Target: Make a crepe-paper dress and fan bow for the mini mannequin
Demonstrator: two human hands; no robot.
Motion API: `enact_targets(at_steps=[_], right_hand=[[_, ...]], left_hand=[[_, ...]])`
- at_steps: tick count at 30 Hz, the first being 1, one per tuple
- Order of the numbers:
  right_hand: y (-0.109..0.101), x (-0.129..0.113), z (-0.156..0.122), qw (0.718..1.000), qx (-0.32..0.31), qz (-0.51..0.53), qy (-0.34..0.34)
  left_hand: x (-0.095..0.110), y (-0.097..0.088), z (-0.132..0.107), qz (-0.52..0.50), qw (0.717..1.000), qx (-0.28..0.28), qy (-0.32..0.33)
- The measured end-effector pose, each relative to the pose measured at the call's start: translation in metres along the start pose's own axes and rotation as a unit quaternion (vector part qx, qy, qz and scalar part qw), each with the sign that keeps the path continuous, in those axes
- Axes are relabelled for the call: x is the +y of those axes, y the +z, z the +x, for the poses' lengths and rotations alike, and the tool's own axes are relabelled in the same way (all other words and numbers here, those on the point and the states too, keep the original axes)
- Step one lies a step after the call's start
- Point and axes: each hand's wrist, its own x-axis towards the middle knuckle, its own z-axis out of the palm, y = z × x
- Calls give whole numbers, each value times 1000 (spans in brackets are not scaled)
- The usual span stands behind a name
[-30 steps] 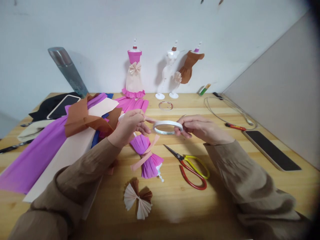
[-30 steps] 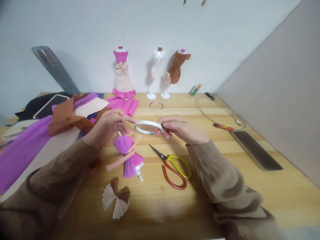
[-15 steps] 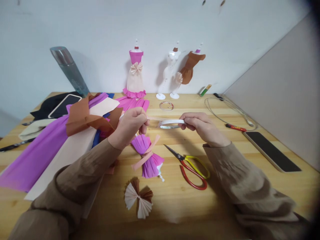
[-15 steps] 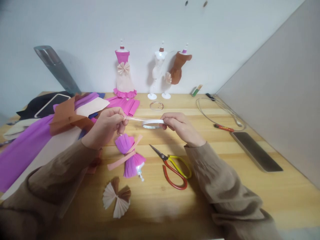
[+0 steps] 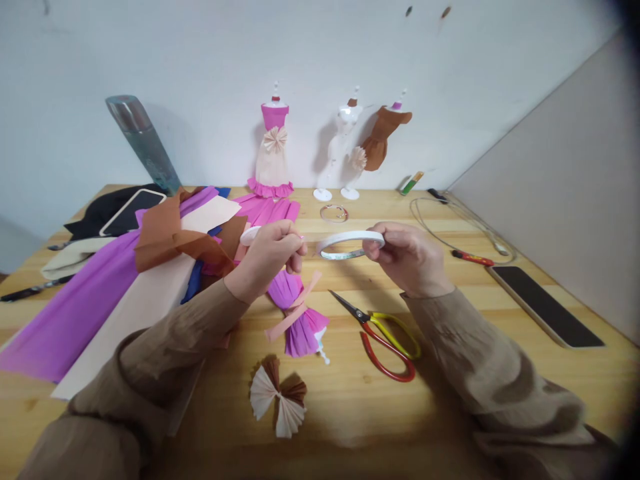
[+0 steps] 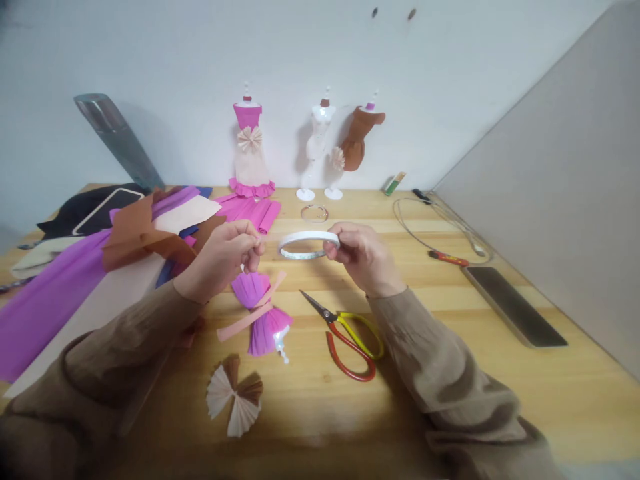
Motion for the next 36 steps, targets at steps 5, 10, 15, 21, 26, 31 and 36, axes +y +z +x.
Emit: enact_targets(at_steps=[5,10,15,21,26,31,36], right_hand=[[3,6,1,999,-16,35,-12],[8,7,1,997,-3,73,-18],[11,9,1,992,-13,125,1],[17,15,0,989,-7,147,28],[23,21,-1,984,11,158,86],[20,26,1,974,51,176,132],[18,28,0,973,34,202,102]], left_hand=[[0,2,-1,-2,1000,-1,-11],[2,6,-4,-6,1000,6,-15],[7,11,-9,-58,997,-30,-41],[9,14,-12,-115,988,-67,-77],[6,13,-11,-122,989,-63,-49],[5,7,-11,-98,994,-38,-2],[7,7,-11,-118,993,-18,25]])
